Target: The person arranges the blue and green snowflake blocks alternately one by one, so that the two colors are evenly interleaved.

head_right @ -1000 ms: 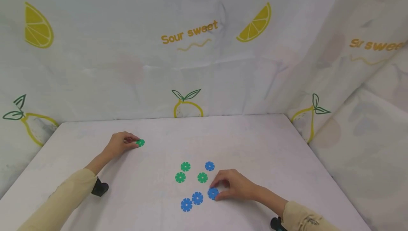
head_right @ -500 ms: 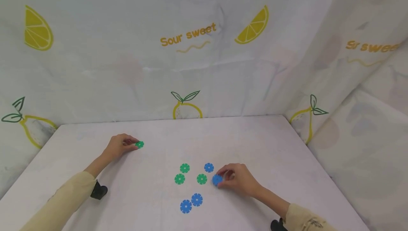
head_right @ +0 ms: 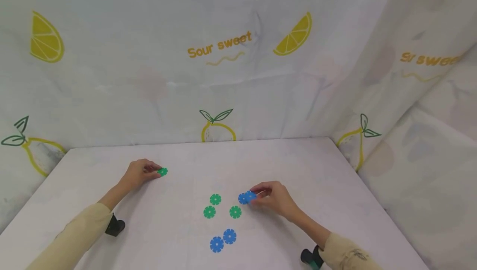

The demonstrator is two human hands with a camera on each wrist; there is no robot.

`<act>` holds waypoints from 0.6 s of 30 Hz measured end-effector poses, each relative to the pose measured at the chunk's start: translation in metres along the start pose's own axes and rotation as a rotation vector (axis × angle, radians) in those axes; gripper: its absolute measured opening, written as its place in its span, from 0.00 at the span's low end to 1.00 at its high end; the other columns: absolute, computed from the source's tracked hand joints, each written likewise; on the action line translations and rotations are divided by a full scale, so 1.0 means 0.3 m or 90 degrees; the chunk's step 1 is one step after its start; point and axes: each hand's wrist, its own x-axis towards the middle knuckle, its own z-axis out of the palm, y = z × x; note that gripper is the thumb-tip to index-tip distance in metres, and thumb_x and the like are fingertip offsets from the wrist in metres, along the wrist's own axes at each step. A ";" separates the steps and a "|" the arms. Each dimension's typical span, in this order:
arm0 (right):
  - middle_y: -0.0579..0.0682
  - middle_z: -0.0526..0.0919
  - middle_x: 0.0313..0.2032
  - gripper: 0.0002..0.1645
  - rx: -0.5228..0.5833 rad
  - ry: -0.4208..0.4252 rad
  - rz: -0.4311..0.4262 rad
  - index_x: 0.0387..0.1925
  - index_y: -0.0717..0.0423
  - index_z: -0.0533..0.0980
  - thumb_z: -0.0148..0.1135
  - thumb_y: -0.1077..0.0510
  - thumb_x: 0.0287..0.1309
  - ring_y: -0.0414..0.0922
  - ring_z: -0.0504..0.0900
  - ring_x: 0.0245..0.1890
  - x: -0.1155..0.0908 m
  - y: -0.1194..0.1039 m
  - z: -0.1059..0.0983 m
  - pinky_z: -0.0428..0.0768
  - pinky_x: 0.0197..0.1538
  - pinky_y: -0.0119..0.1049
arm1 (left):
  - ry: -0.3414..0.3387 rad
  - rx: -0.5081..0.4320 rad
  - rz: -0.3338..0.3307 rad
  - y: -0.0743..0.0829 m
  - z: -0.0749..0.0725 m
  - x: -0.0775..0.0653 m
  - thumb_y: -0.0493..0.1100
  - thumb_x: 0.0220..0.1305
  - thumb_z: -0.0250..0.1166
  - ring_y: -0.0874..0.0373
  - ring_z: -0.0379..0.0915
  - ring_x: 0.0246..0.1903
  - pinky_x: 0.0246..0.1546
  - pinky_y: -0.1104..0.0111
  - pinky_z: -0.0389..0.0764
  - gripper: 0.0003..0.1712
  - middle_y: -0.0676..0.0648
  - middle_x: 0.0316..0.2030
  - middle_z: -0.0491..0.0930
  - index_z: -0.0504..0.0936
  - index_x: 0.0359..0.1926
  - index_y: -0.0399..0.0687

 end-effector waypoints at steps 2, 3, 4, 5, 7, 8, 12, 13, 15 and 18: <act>0.55 0.84 0.41 0.19 0.002 0.016 0.012 0.45 0.63 0.81 0.71 0.59 0.51 0.45 0.81 0.36 0.013 -0.002 0.008 0.80 0.40 0.25 | -0.001 0.000 0.000 -0.002 0.002 -0.004 0.37 0.55 0.71 0.47 0.76 0.38 0.42 0.55 0.78 0.13 0.39 0.38 0.81 0.85 0.40 0.35; 0.55 0.84 0.40 0.19 0.001 0.024 0.016 0.45 0.63 0.81 0.71 0.59 0.52 0.45 0.81 0.36 0.020 -0.004 0.012 0.80 0.40 0.25 | -0.002 0.000 0.000 -0.003 0.004 -0.005 0.37 0.55 0.71 0.47 0.76 0.38 0.42 0.54 0.78 0.13 0.39 0.38 0.81 0.85 0.40 0.34; 0.54 0.85 0.40 0.19 0.001 0.032 0.022 0.45 0.63 0.81 0.71 0.58 0.52 0.45 0.81 0.36 0.027 -0.006 0.016 0.81 0.40 0.26 | -0.001 0.000 0.001 -0.004 0.005 -0.007 0.37 0.55 0.71 0.47 0.76 0.38 0.42 0.54 0.78 0.13 0.39 0.38 0.81 0.85 0.40 0.34; 0.54 0.85 0.39 0.19 0.001 0.039 0.025 0.45 0.63 0.81 0.71 0.58 0.52 0.45 0.80 0.35 0.035 -0.008 0.020 0.81 0.39 0.26 | -0.001 -0.002 0.002 -0.003 0.005 -0.009 0.37 0.54 0.71 0.47 0.76 0.38 0.42 0.54 0.78 0.12 0.39 0.38 0.81 0.85 0.40 0.34; 0.53 0.85 0.38 0.19 0.002 0.053 0.037 0.45 0.62 0.81 0.72 0.57 0.51 0.45 0.81 0.35 0.051 -0.015 0.028 0.82 0.39 0.27 | 0.001 -0.002 0.007 -0.003 0.006 -0.010 0.37 0.54 0.71 0.47 0.76 0.38 0.42 0.54 0.79 0.12 0.39 0.37 0.81 0.85 0.40 0.34; 0.53 0.85 0.38 0.20 0.005 0.056 0.041 0.44 0.62 0.81 0.72 0.57 0.51 0.45 0.81 0.35 0.061 -0.019 0.030 0.82 0.39 0.28 | 0.003 -0.003 0.010 -0.003 0.006 -0.011 0.37 0.54 0.71 0.47 0.77 0.38 0.42 0.54 0.79 0.12 0.39 0.37 0.81 0.85 0.40 0.34; 0.53 0.85 0.38 0.20 0.028 0.058 0.061 0.44 0.63 0.82 0.73 0.58 0.49 0.45 0.82 0.35 0.105 -0.033 0.044 0.83 0.40 0.30 | 0.010 -0.006 0.011 0.000 0.004 -0.009 0.36 0.54 0.71 0.46 0.77 0.38 0.42 0.54 0.79 0.12 0.39 0.37 0.81 0.85 0.40 0.34; 0.53 0.85 0.38 0.19 0.035 0.057 0.066 0.44 0.63 0.81 0.73 0.58 0.49 0.45 0.83 0.35 0.117 -0.035 0.047 0.83 0.41 0.31 | 0.011 -0.006 0.010 0.000 0.004 -0.008 0.36 0.54 0.71 0.46 0.77 0.38 0.42 0.54 0.79 0.12 0.39 0.37 0.81 0.85 0.40 0.34; 0.54 0.85 0.38 0.19 0.042 0.051 0.073 0.44 0.64 0.81 0.73 0.60 0.49 0.45 0.83 0.36 0.138 -0.040 0.054 0.83 0.42 0.32 | 0.012 -0.007 0.009 0.000 0.003 -0.006 0.35 0.54 0.71 0.46 0.77 0.39 0.42 0.54 0.79 0.12 0.39 0.37 0.81 0.84 0.40 0.33; 0.54 0.85 0.38 0.19 0.043 0.052 0.086 0.43 0.65 0.81 0.74 0.62 0.48 0.44 0.82 0.36 0.167 -0.052 0.067 0.83 0.42 0.33 | 0.012 -0.008 0.012 -0.001 0.005 -0.001 0.35 0.54 0.71 0.46 0.77 0.38 0.43 0.54 0.79 0.12 0.38 0.38 0.81 0.85 0.39 0.33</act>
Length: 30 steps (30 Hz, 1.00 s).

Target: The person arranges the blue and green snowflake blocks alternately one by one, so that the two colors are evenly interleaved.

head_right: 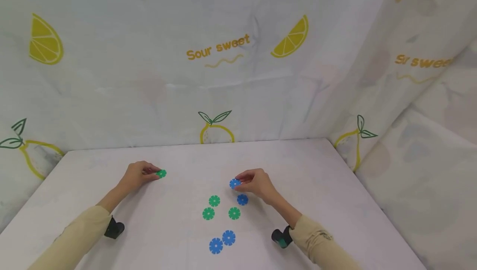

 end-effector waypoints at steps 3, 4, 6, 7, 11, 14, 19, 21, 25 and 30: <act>0.52 0.85 0.37 0.18 -0.001 0.012 0.019 0.43 0.63 0.82 0.74 0.62 0.48 0.43 0.82 0.36 0.028 -0.019 0.021 0.83 0.42 0.34 | 0.000 -0.004 0.000 -0.005 0.003 0.001 0.35 0.53 0.71 0.46 0.77 0.38 0.42 0.54 0.79 0.12 0.38 0.38 0.81 0.85 0.39 0.33; 0.51 0.85 0.37 0.18 0.000 0.019 0.025 0.43 0.63 0.82 0.74 0.63 0.47 0.43 0.82 0.36 0.038 -0.026 0.029 0.83 0.42 0.34 | 0.000 -0.004 -0.001 -0.006 0.005 0.001 0.36 0.53 0.71 0.46 0.77 0.38 0.42 0.54 0.79 0.12 0.38 0.38 0.81 0.85 0.39 0.33; 0.50 0.85 0.36 0.17 0.006 0.029 0.036 0.42 0.62 0.82 0.74 0.63 0.47 0.42 0.82 0.35 0.057 -0.038 0.046 0.83 0.42 0.34 | 0.001 -0.003 -0.002 -0.009 0.006 0.001 0.35 0.53 0.71 0.46 0.77 0.38 0.42 0.54 0.79 0.12 0.38 0.38 0.81 0.85 0.39 0.33; 0.50 0.85 0.36 0.17 0.009 0.033 0.040 0.42 0.61 0.82 0.74 0.64 0.47 0.42 0.82 0.35 0.067 -0.045 0.054 0.83 0.42 0.34 | 0.002 -0.003 -0.004 -0.009 0.007 0.000 0.35 0.53 0.71 0.46 0.77 0.37 0.42 0.54 0.79 0.12 0.38 0.38 0.81 0.85 0.39 0.33; 0.49 0.85 0.35 0.16 0.027 0.035 0.050 0.41 0.60 0.83 0.74 0.65 0.47 0.42 0.82 0.34 0.099 -0.060 0.089 0.83 0.42 0.34 | 0.004 0.003 -0.005 -0.009 0.010 -0.002 0.36 0.53 0.71 0.47 0.77 0.37 0.41 0.55 0.79 0.12 0.38 0.37 0.81 0.85 0.39 0.33; 0.48 0.85 0.35 0.16 0.036 0.028 0.049 0.41 0.59 0.83 0.74 0.63 0.47 0.41 0.82 0.35 0.121 -0.068 0.112 0.83 0.42 0.33 | 0.004 0.008 -0.004 -0.007 0.012 -0.002 0.36 0.53 0.71 0.47 0.76 0.37 0.41 0.56 0.79 0.12 0.39 0.37 0.81 0.85 0.39 0.33; 0.49 0.85 0.37 0.17 0.057 -0.004 0.012 0.43 0.59 0.82 0.73 0.63 0.48 0.41 0.81 0.36 0.160 -0.085 0.142 0.82 0.42 0.33 | 0.006 0.013 0.001 0.005 0.002 -0.001 0.36 0.53 0.71 0.47 0.76 0.36 0.40 0.56 0.78 0.12 0.39 0.36 0.81 0.85 0.39 0.33; 0.50 0.85 0.38 0.18 0.068 -0.019 -0.004 0.44 0.60 0.82 0.73 0.63 0.49 0.42 0.80 0.36 0.178 -0.092 0.152 0.82 0.42 0.32 | 0.005 0.011 0.001 0.009 -0.002 0.000 0.35 0.54 0.71 0.47 0.76 0.37 0.40 0.55 0.78 0.12 0.38 0.36 0.81 0.85 0.39 0.33; 0.51 0.85 0.40 0.18 0.090 -0.048 -0.027 0.45 0.62 0.81 0.72 0.63 0.50 0.42 0.80 0.37 0.215 -0.099 0.173 0.82 0.43 0.32 | 0.005 0.010 0.001 0.005 -0.004 0.004 0.35 0.54 0.71 0.47 0.76 0.37 0.41 0.55 0.78 0.12 0.38 0.37 0.81 0.85 0.39 0.33; 0.53 0.85 0.41 0.19 0.127 -0.076 -0.035 0.46 0.63 0.81 0.71 0.64 0.50 0.42 0.81 0.38 0.250 -0.104 0.203 0.82 0.44 0.33 | 0.000 0.002 -0.011 0.001 0.001 0.007 0.36 0.54 0.71 0.46 0.76 0.38 0.42 0.55 0.78 0.12 0.38 0.38 0.81 0.85 0.40 0.33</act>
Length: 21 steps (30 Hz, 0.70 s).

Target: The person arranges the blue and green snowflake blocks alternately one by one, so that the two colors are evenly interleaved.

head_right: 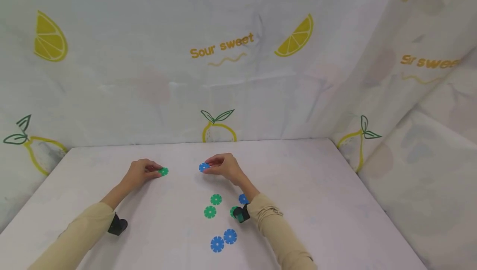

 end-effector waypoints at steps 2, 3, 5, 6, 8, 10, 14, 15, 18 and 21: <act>0.54 0.85 0.41 0.19 0.009 -0.005 -0.005 0.46 0.63 0.81 0.71 0.64 0.51 0.42 0.81 0.38 0.015 0.001 0.012 0.82 0.45 0.33 | -0.003 0.000 -0.004 0.000 0.001 0.003 0.36 0.54 0.71 0.46 0.75 0.39 0.42 0.55 0.78 0.13 0.37 0.38 0.80 0.85 0.40 0.33; 0.54 0.85 0.41 0.19 0.014 -0.007 -0.007 0.46 0.64 0.81 0.71 0.65 0.51 0.42 0.81 0.38 0.023 0.002 0.020 0.82 0.45 0.33 | -0.004 0.002 -0.007 0.001 0.002 0.004 0.37 0.54 0.71 0.46 0.75 0.39 0.42 0.55 0.78 0.13 0.37 0.38 0.80 0.85 0.40 0.33; 0.55 0.84 0.41 0.19 0.020 -0.010 -0.011 0.46 0.65 0.80 0.71 0.65 0.51 0.42 0.82 0.38 0.038 0.004 0.036 0.82 0.46 0.34 | -0.006 0.004 -0.016 0.004 0.001 0.003 0.37 0.54 0.71 0.46 0.75 0.39 0.42 0.56 0.78 0.13 0.38 0.39 0.81 0.85 0.40 0.34; 0.55 0.84 0.41 0.19 0.023 -0.012 -0.012 0.47 0.65 0.80 0.71 0.65 0.51 0.42 0.82 0.38 0.045 0.005 0.045 0.82 0.46 0.34 | -0.008 0.005 -0.019 0.006 -0.001 0.001 0.37 0.54 0.71 0.46 0.75 0.39 0.42 0.56 0.78 0.13 0.38 0.39 0.80 0.85 0.40 0.34; 0.56 0.84 0.42 0.19 0.031 -0.016 -0.012 0.47 0.65 0.80 0.71 0.64 0.51 0.41 0.82 0.38 0.059 0.004 0.065 0.82 0.46 0.33 | -0.010 0.007 -0.026 0.007 -0.005 -0.005 0.37 0.54 0.71 0.46 0.75 0.39 0.42 0.56 0.77 0.13 0.38 0.39 0.80 0.84 0.40 0.34; 0.58 0.84 0.42 0.20 0.038 -0.018 -0.013 0.47 0.66 0.80 0.71 0.64 0.51 0.40 0.82 0.37 0.072 0.000 0.084 0.82 0.46 0.33 | -0.009 0.006 -0.033 0.009 -0.009 -0.011 0.36 0.54 0.71 0.46 0.75 0.39 0.43 0.55 0.78 0.13 0.38 0.39 0.80 0.84 0.40 0.34; 0.63 0.83 0.44 0.20 0.054 -0.022 -0.015 0.47 0.69 0.79 0.70 0.66 0.51 0.39 0.82 0.36 0.093 -0.012 0.114 0.82 0.45 0.34 | -0.005 0.000 -0.032 0.011 -0.010 -0.018 0.35 0.54 0.71 0.45 0.76 0.40 0.44 0.54 0.78 0.13 0.37 0.39 0.80 0.84 0.40 0.33; 0.64 0.83 0.44 0.20 0.057 -0.025 -0.017 0.47 0.70 0.79 0.70 0.67 0.51 0.39 0.82 0.37 0.099 -0.014 0.121 0.82 0.45 0.34 | -0.005 -0.003 -0.031 0.012 -0.010 -0.018 0.35 0.54 0.71 0.45 0.76 0.40 0.44 0.54 0.78 0.12 0.37 0.39 0.80 0.84 0.40 0.33; 0.65 0.82 0.44 0.21 0.068 -0.034 -0.016 0.47 0.71 0.78 0.70 0.67 0.51 0.41 0.83 0.37 0.114 -0.022 0.140 0.82 0.45 0.35 | -0.004 -0.007 -0.028 0.013 -0.005 -0.014 0.35 0.54 0.71 0.45 0.76 0.40 0.44 0.54 0.78 0.12 0.37 0.39 0.81 0.84 0.40 0.33; 0.63 0.83 0.42 0.20 0.075 -0.031 -0.008 0.47 0.70 0.79 0.70 0.67 0.50 0.41 0.83 0.36 0.129 -0.025 0.158 0.82 0.45 0.34 | -0.006 -0.007 -0.030 0.014 0.002 -0.008 0.35 0.54 0.71 0.45 0.76 0.41 0.45 0.54 0.78 0.12 0.37 0.39 0.80 0.84 0.40 0.33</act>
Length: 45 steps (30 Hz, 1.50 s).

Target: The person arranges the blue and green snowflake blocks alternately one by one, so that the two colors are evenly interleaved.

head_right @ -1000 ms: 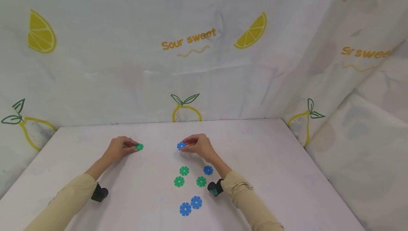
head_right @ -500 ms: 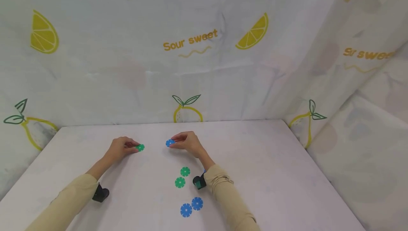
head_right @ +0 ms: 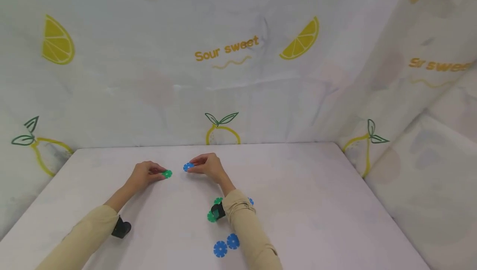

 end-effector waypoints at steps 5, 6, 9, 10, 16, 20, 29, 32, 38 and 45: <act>0.59 0.85 0.39 0.18 -0.013 0.027 0.004 0.44 0.68 0.80 0.71 0.68 0.49 0.39 0.82 0.34 0.020 0.003 0.030 0.83 0.43 0.33 | 0.000 0.000 -0.020 0.000 0.005 0.002 0.34 0.54 0.70 0.46 0.76 0.40 0.45 0.55 0.78 0.12 0.38 0.39 0.80 0.84 0.40 0.34; 0.59 0.85 0.39 0.18 -0.019 0.032 0.003 0.44 0.68 0.81 0.71 0.68 0.49 0.39 0.82 0.34 0.022 0.003 0.036 0.83 0.43 0.33 | 0.001 0.004 -0.017 0.000 0.005 0.002 0.34 0.54 0.70 0.46 0.76 0.40 0.45 0.55 0.78 0.12 0.38 0.39 0.80 0.84 0.40 0.34; 0.59 0.85 0.39 0.17 -0.030 0.045 0.008 0.43 0.69 0.81 0.71 0.68 0.48 0.40 0.82 0.34 0.029 0.001 0.053 0.83 0.43 0.33 | 0.005 0.010 -0.018 -0.001 0.007 0.006 0.35 0.54 0.71 0.47 0.76 0.40 0.44 0.56 0.78 0.11 0.39 0.38 0.80 0.85 0.40 0.35; 0.60 0.85 0.38 0.17 -0.035 0.048 0.008 0.43 0.69 0.81 0.71 0.68 0.48 0.40 0.83 0.34 0.032 0.000 0.058 0.83 0.42 0.32 | 0.004 0.013 -0.014 -0.002 0.008 0.007 0.35 0.54 0.71 0.46 0.76 0.40 0.44 0.56 0.79 0.11 0.39 0.38 0.80 0.85 0.40 0.35; 0.59 0.85 0.35 0.17 -0.052 0.056 0.013 0.41 0.69 0.81 0.72 0.69 0.47 0.40 0.83 0.33 0.052 -0.003 0.090 0.83 0.40 0.31 | 0.004 0.017 -0.017 -0.002 0.008 0.012 0.35 0.54 0.71 0.48 0.77 0.39 0.44 0.56 0.79 0.11 0.40 0.38 0.81 0.85 0.40 0.35; 0.56 0.86 0.33 0.16 -0.074 0.066 0.020 0.39 0.68 0.82 0.74 0.68 0.45 0.37 0.81 0.30 0.066 0.004 0.111 0.82 0.37 0.29 | 0.003 0.020 -0.017 0.003 0.006 0.009 0.35 0.54 0.71 0.48 0.77 0.39 0.44 0.56 0.79 0.11 0.40 0.38 0.82 0.85 0.39 0.35; 0.52 0.86 0.29 0.14 -0.183 0.091 0.020 0.34 0.63 0.84 0.77 0.63 0.42 0.36 0.79 0.28 0.093 0.012 0.150 0.78 0.35 0.26 | 0.009 0.014 -0.006 0.019 -0.004 0.010 0.33 0.54 0.71 0.47 0.77 0.38 0.43 0.56 0.78 0.11 0.39 0.37 0.81 0.85 0.39 0.34; 0.50 0.85 0.28 0.14 -0.232 0.088 0.017 0.33 0.62 0.84 0.77 0.62 0.42 0.37 0.79 0.29 0.101 0.007 0.157 0.77 0.38 0.28 | 0.009 0.015 -0.010 0.018 -0.005 0.013 0.33 0.54 0.71 0.48 0.77 0.39 0.44 0.56 0.78 0.10 0.40 0.37 0.81 0.85 0.39 0.34; 0.49 0.85 0.27 0.13 -0.276 0.084 0.023 0.32 0.61 0.84 0.78 0.62 0.42 0.38 0.77 0.28 0.110 -0.003 0.167 0.77 0.37 0.28 | 0.002 0.017 -0.015 0.009 -0.004 0.017 0.34 0.54 0.70 0.48 0.76 0.39 0.44 0.56 0.78 0.10 0.40 0.38 0.81 0.85 0.39 0.35; 0.49 0.84 0.29 0.13 -0.305 0.063 0.054 0.34 0.60 0.85 0.77 0.61 0.43 0.38 0.76 0.30 0.114 -0.022 0.165 0.77 0.37 0.28 | -0.004 0.028 -0.029 0.006 -0.001 0.026 0.34 0.54 0.71 0.49 0.76 0.39 0.45 0.56 0.78 0.11 0.42 0.37 0.81 0.85 0.39 0.36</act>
